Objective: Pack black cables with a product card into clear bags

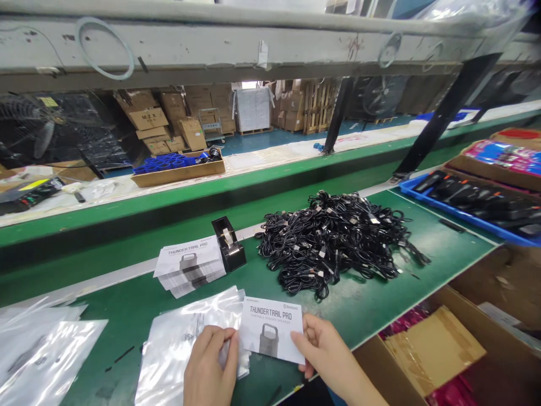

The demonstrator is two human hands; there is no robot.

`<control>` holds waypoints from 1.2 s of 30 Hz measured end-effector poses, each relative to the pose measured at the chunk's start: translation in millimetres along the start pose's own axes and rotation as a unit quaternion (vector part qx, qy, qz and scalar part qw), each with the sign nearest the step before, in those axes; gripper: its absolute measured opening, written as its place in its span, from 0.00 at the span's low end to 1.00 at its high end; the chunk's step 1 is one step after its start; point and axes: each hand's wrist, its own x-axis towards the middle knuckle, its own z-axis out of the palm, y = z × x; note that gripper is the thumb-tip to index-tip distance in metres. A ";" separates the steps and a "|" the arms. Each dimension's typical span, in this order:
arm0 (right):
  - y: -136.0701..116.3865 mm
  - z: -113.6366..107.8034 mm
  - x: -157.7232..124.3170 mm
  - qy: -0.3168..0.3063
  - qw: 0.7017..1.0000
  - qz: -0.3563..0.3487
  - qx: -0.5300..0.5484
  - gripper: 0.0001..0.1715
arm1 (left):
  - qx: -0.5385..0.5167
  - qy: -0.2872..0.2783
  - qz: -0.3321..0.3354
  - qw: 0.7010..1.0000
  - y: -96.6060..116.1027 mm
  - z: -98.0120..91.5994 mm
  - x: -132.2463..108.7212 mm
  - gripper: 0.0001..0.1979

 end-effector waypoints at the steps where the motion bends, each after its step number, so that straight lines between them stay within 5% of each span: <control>1: -0.1 0.7 -0.8 -0.002 1.000 0.001 0.004 0.13 | 0.000 0.003 0.002 1.000 -0.3 -0.1 0.0 0.11; 10: -2.7 4.9 -4.7 -0.071 0.997 0.018 -0.012 0.13 | -0.018 0.026 0.019 0.999 -0.4 1.4 0.0 0.10; 15: -2.8 -3.0 0.6 -0.049 0.996 0.004 -0.069 0.10 | -0.026 0.021 0.014 0.999 -4.2 1.5 -1.6 0.10; 22: -0.2 1.7 -7.7 -0.031 0.999 0.024 -0.019 0.14 | -0.005 -0.009 0.011 1.000 -7.1 3.9 -1.7 0.11; 36: 0.9 12.2 -14.1 -0.109 0.994 0.016 -0.021 0.15 | -0.032 0.057 0.054 0.996 -1.1 0.8 -6.7 0.08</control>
